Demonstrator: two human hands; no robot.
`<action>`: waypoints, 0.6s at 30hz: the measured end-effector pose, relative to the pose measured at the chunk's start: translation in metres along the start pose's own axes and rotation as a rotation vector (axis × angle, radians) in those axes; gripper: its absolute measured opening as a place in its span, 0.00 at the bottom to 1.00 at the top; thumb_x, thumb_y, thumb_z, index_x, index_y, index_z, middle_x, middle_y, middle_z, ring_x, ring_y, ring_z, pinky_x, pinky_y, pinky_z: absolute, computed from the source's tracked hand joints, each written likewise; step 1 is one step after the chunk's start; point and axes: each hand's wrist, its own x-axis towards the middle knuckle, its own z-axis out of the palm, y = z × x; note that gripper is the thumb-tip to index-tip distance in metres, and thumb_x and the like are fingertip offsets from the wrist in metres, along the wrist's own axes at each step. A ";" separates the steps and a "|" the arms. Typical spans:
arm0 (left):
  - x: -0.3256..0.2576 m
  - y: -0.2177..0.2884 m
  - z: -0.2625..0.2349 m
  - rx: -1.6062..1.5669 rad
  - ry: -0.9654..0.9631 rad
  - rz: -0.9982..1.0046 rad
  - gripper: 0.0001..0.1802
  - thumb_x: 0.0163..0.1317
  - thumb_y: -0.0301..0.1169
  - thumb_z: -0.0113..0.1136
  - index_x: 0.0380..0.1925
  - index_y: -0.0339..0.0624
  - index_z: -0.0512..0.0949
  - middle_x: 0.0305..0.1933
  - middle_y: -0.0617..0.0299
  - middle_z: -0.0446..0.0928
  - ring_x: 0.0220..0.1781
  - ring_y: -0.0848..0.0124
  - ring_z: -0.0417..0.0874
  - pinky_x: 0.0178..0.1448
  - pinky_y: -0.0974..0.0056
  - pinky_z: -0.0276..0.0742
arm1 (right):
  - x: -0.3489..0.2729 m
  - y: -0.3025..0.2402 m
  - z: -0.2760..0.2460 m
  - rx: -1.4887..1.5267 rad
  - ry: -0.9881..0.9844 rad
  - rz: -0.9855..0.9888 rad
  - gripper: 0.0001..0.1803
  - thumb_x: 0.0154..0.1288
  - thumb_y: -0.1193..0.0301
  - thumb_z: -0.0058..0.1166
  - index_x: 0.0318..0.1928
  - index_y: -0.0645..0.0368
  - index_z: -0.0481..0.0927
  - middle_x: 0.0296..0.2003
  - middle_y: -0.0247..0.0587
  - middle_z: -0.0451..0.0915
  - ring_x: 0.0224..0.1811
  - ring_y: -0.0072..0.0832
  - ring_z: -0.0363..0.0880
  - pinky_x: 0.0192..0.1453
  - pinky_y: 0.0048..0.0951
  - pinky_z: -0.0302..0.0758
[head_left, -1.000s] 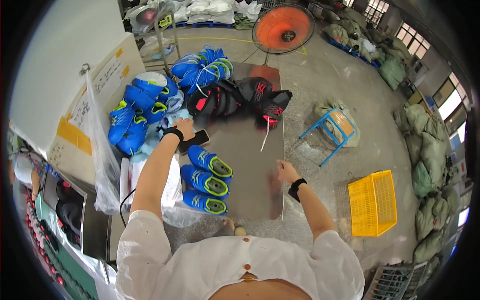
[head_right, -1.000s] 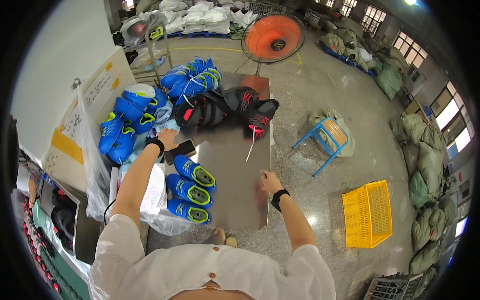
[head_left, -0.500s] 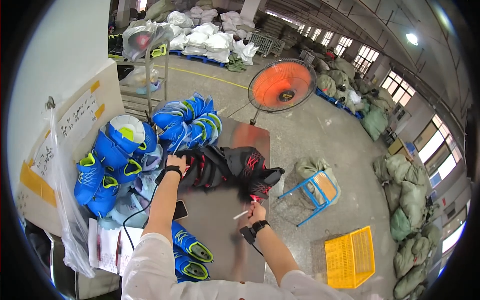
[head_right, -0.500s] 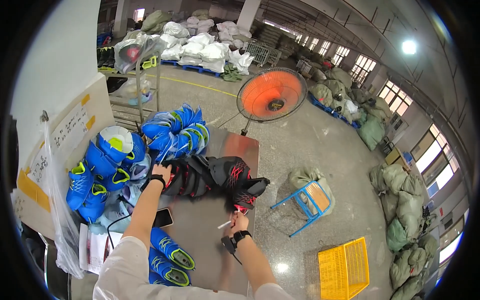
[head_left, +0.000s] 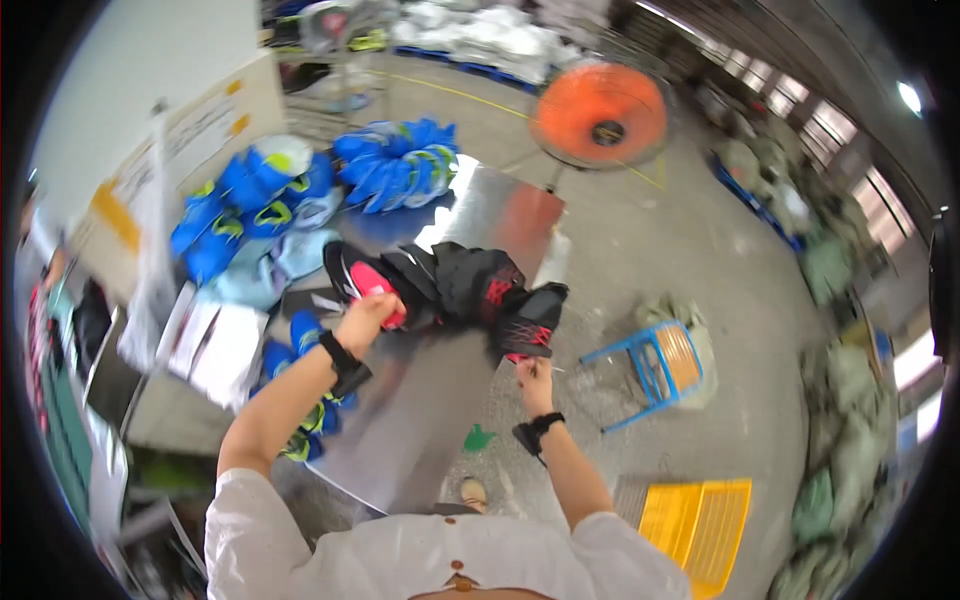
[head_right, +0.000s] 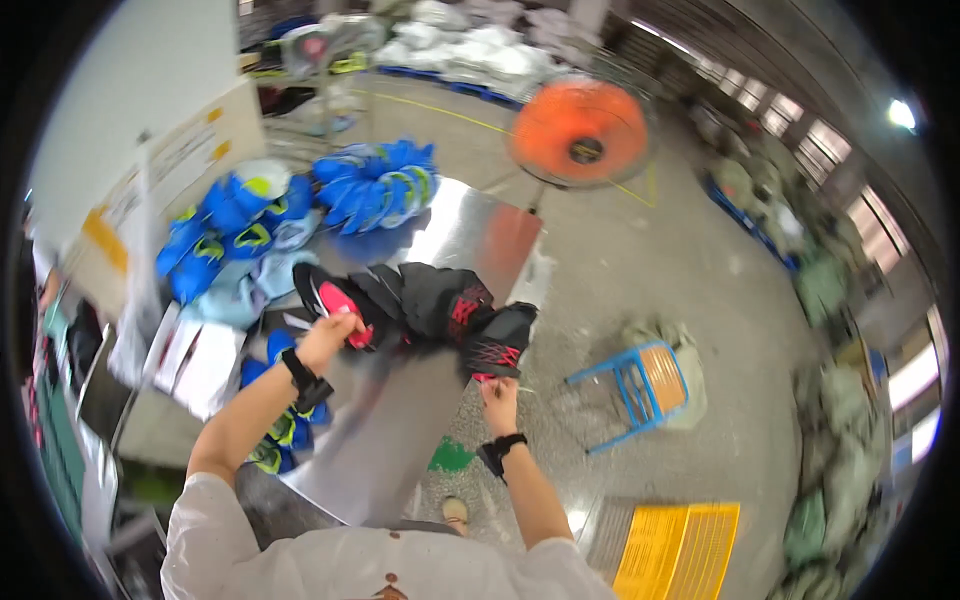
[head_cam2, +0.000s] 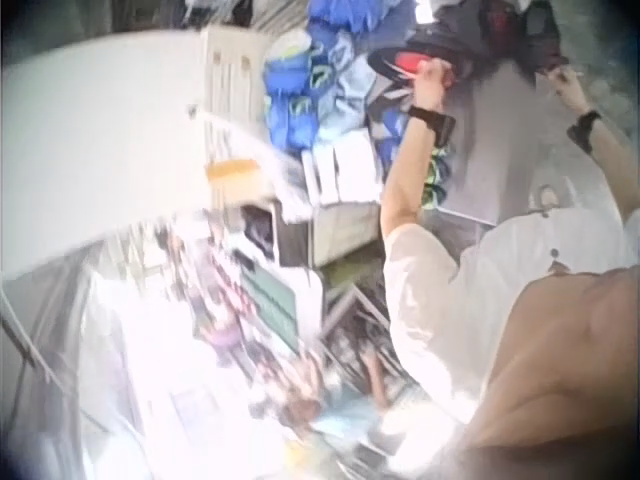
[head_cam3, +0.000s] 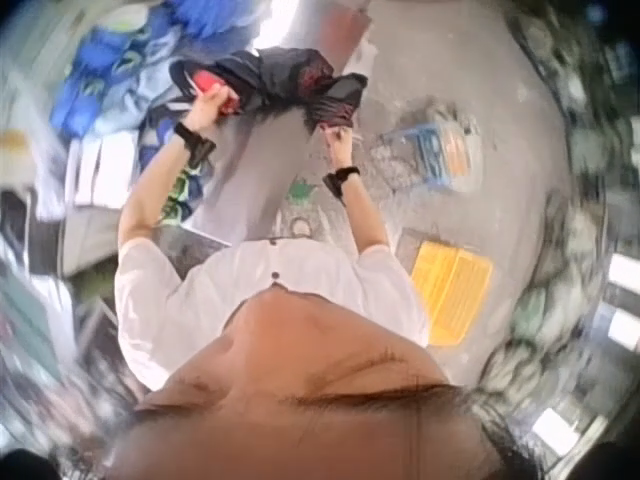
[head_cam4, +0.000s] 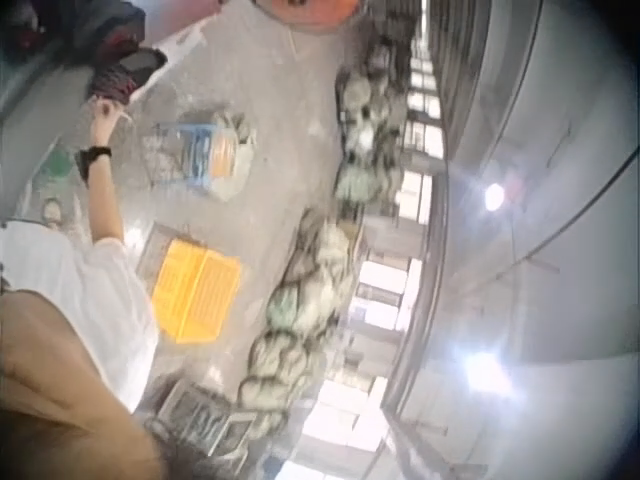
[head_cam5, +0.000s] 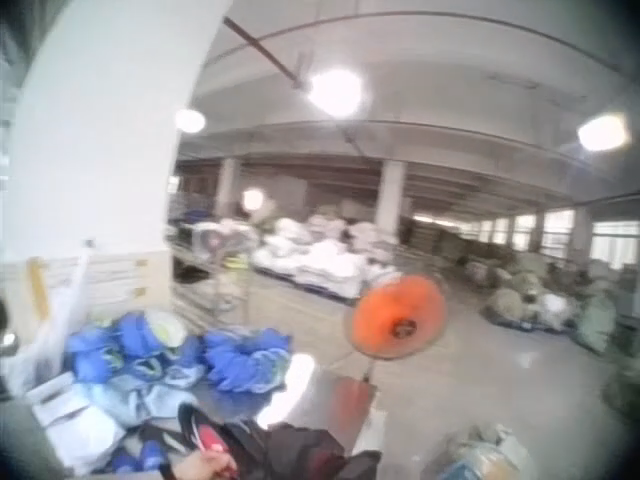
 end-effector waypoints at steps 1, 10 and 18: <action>-0.023 0.004 0.022 -0.164 0.039 -0.086 0.15 0.65 0.38 0.43 0.28 0.40 0.74 0.24 0.68 0.70 0.28 0.77 0.71 0.34 0.72 0.66 | -0.002 0.016 -0.020 -0.163 -0.031 -0.131 0.06 0.56 0.71 0.56 0.26 0.59 0.76 0.44 0.37 0.64 0.35 0.22 0.70 0.37 0.22 0.69; -0.258 0.019 0.154 -0.193 0.029 0.299 0.11 0.64 0.30 0.46 0.29 0.38 0.77 0.49 0.55 0.73 0.58 0.67 0.68 0.59 0.63 0.62 | -0.144 -0.011 -0.177 0.011 -0.404 0.218 0.10 0.60 0.73 0.49 0.42 0.61 0.74 0.34 0.38 0.79 0.22 0.20 0.72 0.25 0.21 0.67; -0.559 -0.094 0.292 0.021 -0.096 -0.165 0.16 0.64 0.35 0.42 0.29 0.32 0.74 0.33 0.53 0.76 0.36 0.68 0.75 0.45 0.63 0.67 | -0.233 -0.009 -0.153 -0.709 -1.222 0.403 0.08 0.60 0.67 0.48 0.30 0.58 0.74 0.28 0.36 0.76 0.19 0.20 0.69 0.23 0.21 0.65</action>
